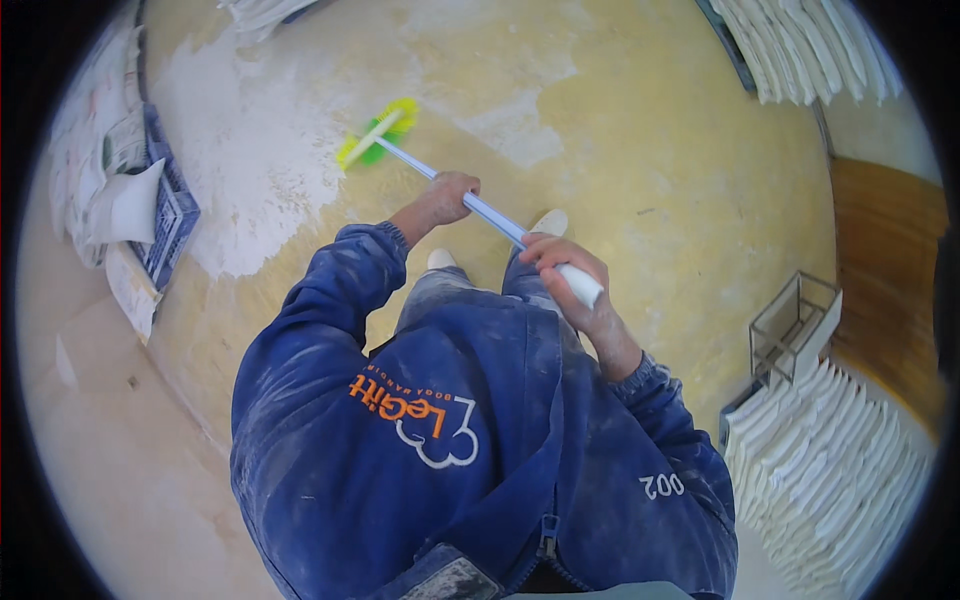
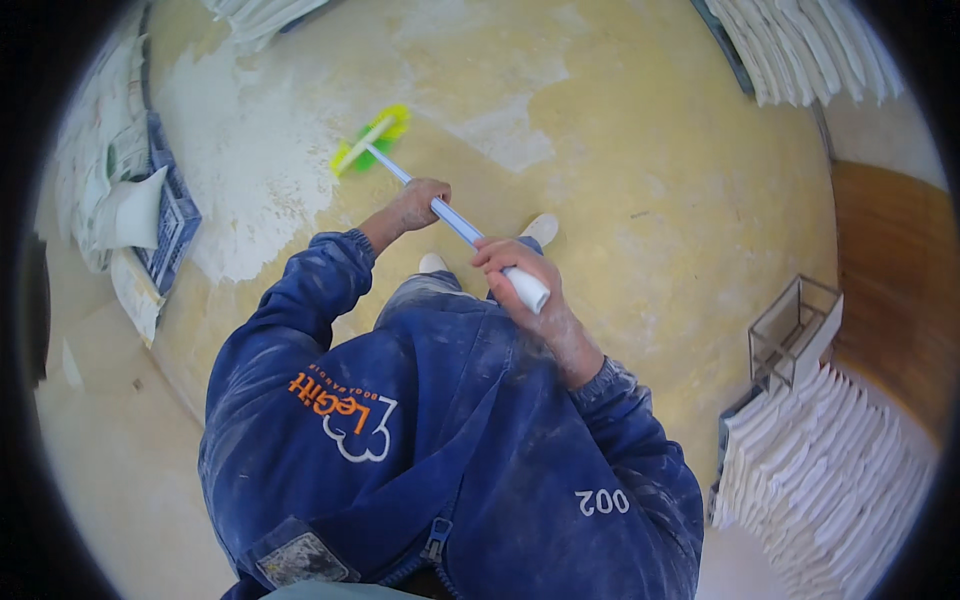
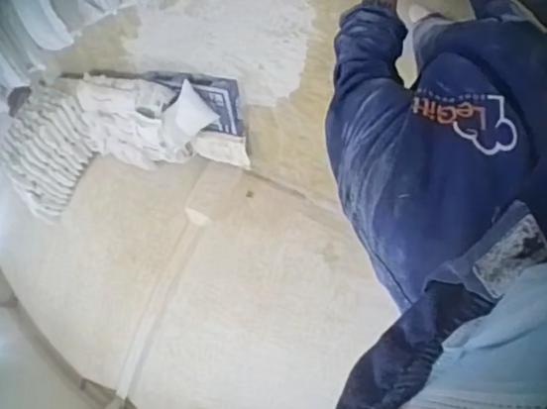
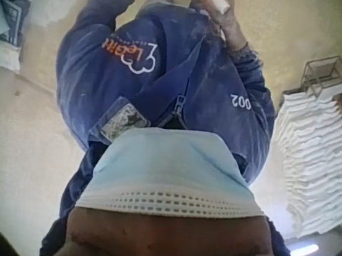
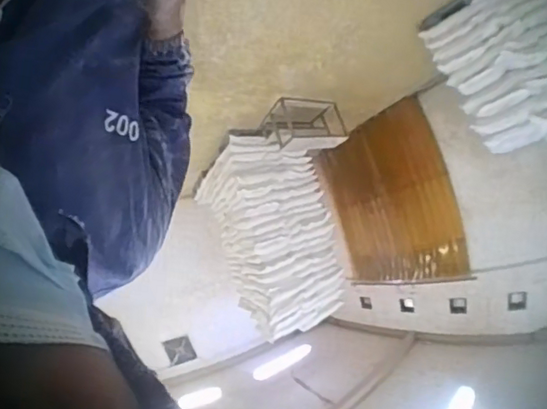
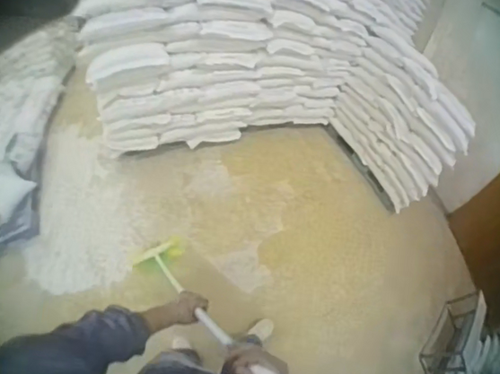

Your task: The person sweeps a dusty concrete floor with a long-handled broom, moving debris toward a central area. The person navigates around stacked white sacks and plastic crates while sweeping.

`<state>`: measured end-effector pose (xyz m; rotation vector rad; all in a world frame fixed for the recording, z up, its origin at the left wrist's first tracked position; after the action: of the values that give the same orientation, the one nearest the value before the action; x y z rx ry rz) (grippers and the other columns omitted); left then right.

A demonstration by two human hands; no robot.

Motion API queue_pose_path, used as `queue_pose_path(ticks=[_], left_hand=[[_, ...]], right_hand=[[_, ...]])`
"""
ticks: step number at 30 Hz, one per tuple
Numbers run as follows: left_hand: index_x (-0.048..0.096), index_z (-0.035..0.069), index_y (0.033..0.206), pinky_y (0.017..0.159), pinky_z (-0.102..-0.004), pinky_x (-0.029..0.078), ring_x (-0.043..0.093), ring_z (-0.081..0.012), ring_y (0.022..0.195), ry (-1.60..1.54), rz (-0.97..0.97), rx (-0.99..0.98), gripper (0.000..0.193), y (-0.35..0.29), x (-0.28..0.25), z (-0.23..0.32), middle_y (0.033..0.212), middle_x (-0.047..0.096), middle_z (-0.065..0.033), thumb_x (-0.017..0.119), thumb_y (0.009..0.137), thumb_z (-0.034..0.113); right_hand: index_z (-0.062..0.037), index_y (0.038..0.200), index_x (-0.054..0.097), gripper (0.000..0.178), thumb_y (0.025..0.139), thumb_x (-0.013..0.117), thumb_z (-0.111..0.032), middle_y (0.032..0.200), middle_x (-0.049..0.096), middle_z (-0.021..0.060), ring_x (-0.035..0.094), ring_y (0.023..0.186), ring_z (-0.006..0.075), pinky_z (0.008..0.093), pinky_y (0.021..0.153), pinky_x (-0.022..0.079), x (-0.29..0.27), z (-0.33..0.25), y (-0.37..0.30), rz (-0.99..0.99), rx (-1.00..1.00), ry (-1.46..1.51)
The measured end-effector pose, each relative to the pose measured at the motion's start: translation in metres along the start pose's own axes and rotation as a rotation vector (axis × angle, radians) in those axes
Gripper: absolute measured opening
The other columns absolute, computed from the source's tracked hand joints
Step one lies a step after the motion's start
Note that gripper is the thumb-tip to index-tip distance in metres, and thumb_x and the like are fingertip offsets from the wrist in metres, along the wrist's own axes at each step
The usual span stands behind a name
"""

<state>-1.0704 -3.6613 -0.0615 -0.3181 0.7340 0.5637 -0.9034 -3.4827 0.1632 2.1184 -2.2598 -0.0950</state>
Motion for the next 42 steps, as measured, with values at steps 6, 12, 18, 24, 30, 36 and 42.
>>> queue_pose_path(ticks=[6, 12, 18, 24, 30, 36, 42], left_hand=[[0.06, 0.011, 0.077, 0.062, -0.0443, 0.048, 0.062, -0.0383, 0.073, -0.181, 0.213, 0.061, 0.006, 0.122, -0.026, 0.127, 0.073, 0.062, -0.015, 0.065, 0.074, 0.01], [0.059, 0.014, 0.079, 0.058, -0.0438, 0.046, 0.06, -0.0363, 0.066, -0.441, 0.024, 0.491, 0.008, 0.224, 0.015, 0.316, 0.067, 0.06, -0.0094, 0.067, 0.078, 0.018], [0.059, 0.014, 0.072, 0.059, -0.0468, 0.046, 0.06, -0.0381, 0.07, -0.503, -0.126, 0.5, 0.008, 0.302, 0.076, 0.286, 0.069, 0.061, -0.0109, 0.066, 0.075, 0.017], [0.059, 0.015, 0.074, 0.063, -0.0472, 0.047, 0.061, -0.0375, 0.072, -0.176, -0.056, 0.086, 0.011, 0.286, 0.044, 0.133, 0.071, 0.061, -0.0118, 0.069, 0.071, 0.018], [0.059, 0.012, 0.076, 0.063, -0.0462, 0.048, 0.06, -0.0373, 0.07, 0.237, 0.391, -0.18, 0.01, 0.286, -0.014, 0.026, 0.071, 0.059, -0.0128, 0.068, 0.075, 0.015], [0.06, 0.013, 0.083, 0.064, -0.0459, 0.049, 0.062, -0.0382, 0.075, -0.226, 0.374, 0.091, 0.008, 0.401, -0.072, 0.129, 0.075, 0.061, -0.0122, 0.066, 0.078, 0.014], [0.061, 0.013, 0.076, 0.063, -0.0466, 0.048, 0.062, -0.0379, 0.074, -0.562, 0.079, 0.29, 0.007, 0.485, -0.068, 0.184, 0.075, 0.063, -0.0126, 0.064, 0.076, 0.019]], right_hand=[[-0.0026, 0.079, 0.062, 0.014, 0.088, 0.064, -0.013, 0.076, 0.066, 0.01, 0.065, 0.081, 0.0281, 0.0454, 0.089, 0.046, -0.146, -0.083, 0.046, 0.041, -0.292, -0.103], [-0.01, 0.073, 0.056, 0.02, 0.082, 0.064, -0.027, 0.066, 0.065, 0.0039, 0.065, 0.061, 0.0197, 0.0401, 0.07, 0.051, -0.265, -0.241, 0.061, -0.163, -0.578, -0.616], [-0.0097, 0.075, 0.06, 0.01, 0.066, 0.065, -0.008, 0.071, 0.067, 0.0047, 0.069, 0.068, 0.0232, 0.0398, 0.071, 0.054, -0.289, -0.195, 0.11, -0.256, -0.457, -0.614], [-0.0062, 0.084, 0.067, 0.018, 0.068, 0.061, -0.001, 0.078, 0.068, 0.0079, 0.069, 0.077, 0.0276, 0.0385, 0.074, 0.053, -0.3, -0.053, 0.15, -0.246, -0.344, -0.3], [0.0001, 0.089, 0.066, 0.011, 0.08, 0.06, 0.005, 0.095, 0.068, 0.0134, 0.065, 0.097, 0.0261, 0.0355, 0.082, 0.051, -0.261, 0.033, 0.22, -0.225, -0.057, -0.001], [-0.002, 0.075, 0.066, 0.012, 0.079, 0.065, -0.013, 0.072, 0.065, 0.0118, 0.063, 0.073, 0.0193, 0.0337, 0.064, 0.047, -0.342, -0.135, 0.289, -0.002, -0.114, -0.205], [-0.0078, 0.067, 0.065, 0.006, 0.068, 0.059, -0.007, 0.063, 0.065, 0.0023, 0.063, 0.055, 0.0207, 0.0392, 0.064, 0.05, -0.294, -0.194, 0.398, -0.29, -0.308, -0.597]])
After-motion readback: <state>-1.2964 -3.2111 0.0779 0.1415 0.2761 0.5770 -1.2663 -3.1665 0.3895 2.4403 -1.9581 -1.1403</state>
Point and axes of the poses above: each hand's wrist, its own y-axis towards the middle knuckle, its own x-axis out of the palm, z = x × y, the point moved 1 cm from there along y, towards the middle knuckle
